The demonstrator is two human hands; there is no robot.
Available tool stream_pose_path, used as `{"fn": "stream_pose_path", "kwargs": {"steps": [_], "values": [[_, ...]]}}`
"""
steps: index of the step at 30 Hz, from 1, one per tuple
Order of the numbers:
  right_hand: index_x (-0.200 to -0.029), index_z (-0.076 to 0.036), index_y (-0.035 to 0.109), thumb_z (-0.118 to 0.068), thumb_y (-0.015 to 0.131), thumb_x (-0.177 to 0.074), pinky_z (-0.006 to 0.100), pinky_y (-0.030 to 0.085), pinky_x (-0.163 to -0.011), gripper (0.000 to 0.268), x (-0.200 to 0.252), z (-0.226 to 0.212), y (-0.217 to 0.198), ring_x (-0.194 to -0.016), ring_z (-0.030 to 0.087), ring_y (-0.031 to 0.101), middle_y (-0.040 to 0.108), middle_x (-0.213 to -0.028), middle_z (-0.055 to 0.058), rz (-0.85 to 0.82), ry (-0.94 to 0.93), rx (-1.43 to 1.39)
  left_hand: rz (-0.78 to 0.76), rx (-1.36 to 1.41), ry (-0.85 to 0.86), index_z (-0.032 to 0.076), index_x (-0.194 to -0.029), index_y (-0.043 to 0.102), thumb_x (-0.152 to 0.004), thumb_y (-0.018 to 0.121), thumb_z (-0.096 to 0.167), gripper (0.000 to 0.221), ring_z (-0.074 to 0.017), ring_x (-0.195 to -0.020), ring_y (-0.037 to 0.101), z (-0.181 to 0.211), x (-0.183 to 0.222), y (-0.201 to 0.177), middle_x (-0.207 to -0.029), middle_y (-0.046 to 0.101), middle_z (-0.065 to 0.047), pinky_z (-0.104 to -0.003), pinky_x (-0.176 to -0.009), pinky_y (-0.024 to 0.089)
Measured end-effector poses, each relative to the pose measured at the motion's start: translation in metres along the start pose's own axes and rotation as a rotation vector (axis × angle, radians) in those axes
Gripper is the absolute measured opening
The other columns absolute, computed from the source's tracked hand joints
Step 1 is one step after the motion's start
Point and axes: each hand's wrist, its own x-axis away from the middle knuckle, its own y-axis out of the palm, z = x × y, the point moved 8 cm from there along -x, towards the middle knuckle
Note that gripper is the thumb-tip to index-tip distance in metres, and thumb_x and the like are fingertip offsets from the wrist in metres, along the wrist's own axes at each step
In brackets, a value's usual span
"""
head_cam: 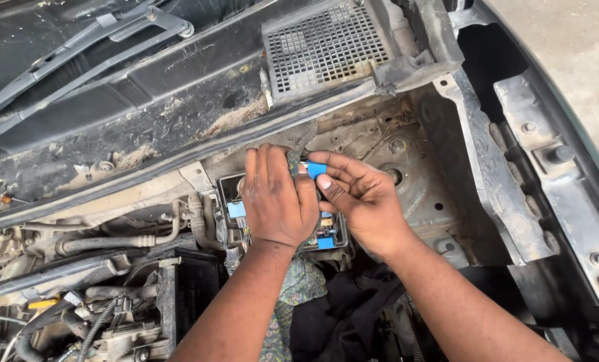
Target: The recorder is inspecting and cleaning the fuse box under the hood of a car.
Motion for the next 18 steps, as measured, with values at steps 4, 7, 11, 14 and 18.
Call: {"fn": "stream_pose_path", "kwargs": {"steps": [4,7,11,14,18], "values": [[-0.137,-0.004,0.062,-0.005,0.061,-0.099,0.024,0.062,-0.082,0.038,0.001,-0.004,0.002,-0.105,0.007,0.07,0.073,-0.121,0.004,-0.008,-0.004,0.005,-0.047,-0.001,-0.046,-0.002,-0.103,0.055,-0.09,0.053,0.016,0.023,-0.0394,-0.098,0.054,-0.004,0.001,0.003,-0.102,0.057,-0.021,-0.051,-0.082,0.046],[-0.137,-0.005,0.062,-0.006,0.061,-0.099,0.022,0.06,-0.077,0.038,0.002,-0.002,0.0,-0.101,0.006,0.069,0.074,-0.121,0.003,0.017,0.005,0.057,-0.016,0.021,-0.015,-0.003,-0.107,0.055,-0.095,0.054,0.016,0.022,-0.0401,-0.1,0.054,0.001,0.001,-0.003,-0.104,0.056,-0.022,-0.052,-0.084,0.046],[-0.137,-0.005,0.063,-0.007,0.062,-0.1,0.021,0.056,-0.066,0.037,0.001,-0.003,0.001,-0.091,0.004,0.067,0.075,-0.115,0.002,0.016,-0.022,0.093,-0.009,0.066,0.017,-0.004,-0.105,0.055,-0.091,0.057,0.016,0.025,-0.0413,-0.097,0.053,0.004,0.0,-0.005,-0.101,0.056,-0.023,-0.052,-0.082,0.045],[-0.137,-0.004,0.063,-0.008,0.063,-0.1,0.02,0.051,-0.061,0.037,0.002,-0.001,0.001,-0.084,0.002,0.064,0.076,-0.114,0.002,0.007,-0.031,0.131,0.016,0.06,0.01,-0.005,-0.105,0.054,-0.09,0.055,0.012,0.023,-0.042,-0.099,0.053,-0.001,0.004,-0.003,-0.104,0.056,-0.024,-0.052,-0.085,0.046],[-0.139,-0.002,0.063,-0.006,0.065,-0.1,0.02,0.05,-0.059,0.038,0.001,-0.001,0.002,-0.078,0.003,0.06,0.076,-0.111,0.004,0.01,-0.05,0.142,0.04,0.048,-0.005,-0.005,-0.108,0.055,-0.09,0.055,0.011,0.024,-0.0429,-0.102,0.053,-0.006,0.007,-0.001,-0.107,0.057,-0.024,-0.053,-0.086,0.046]]}}
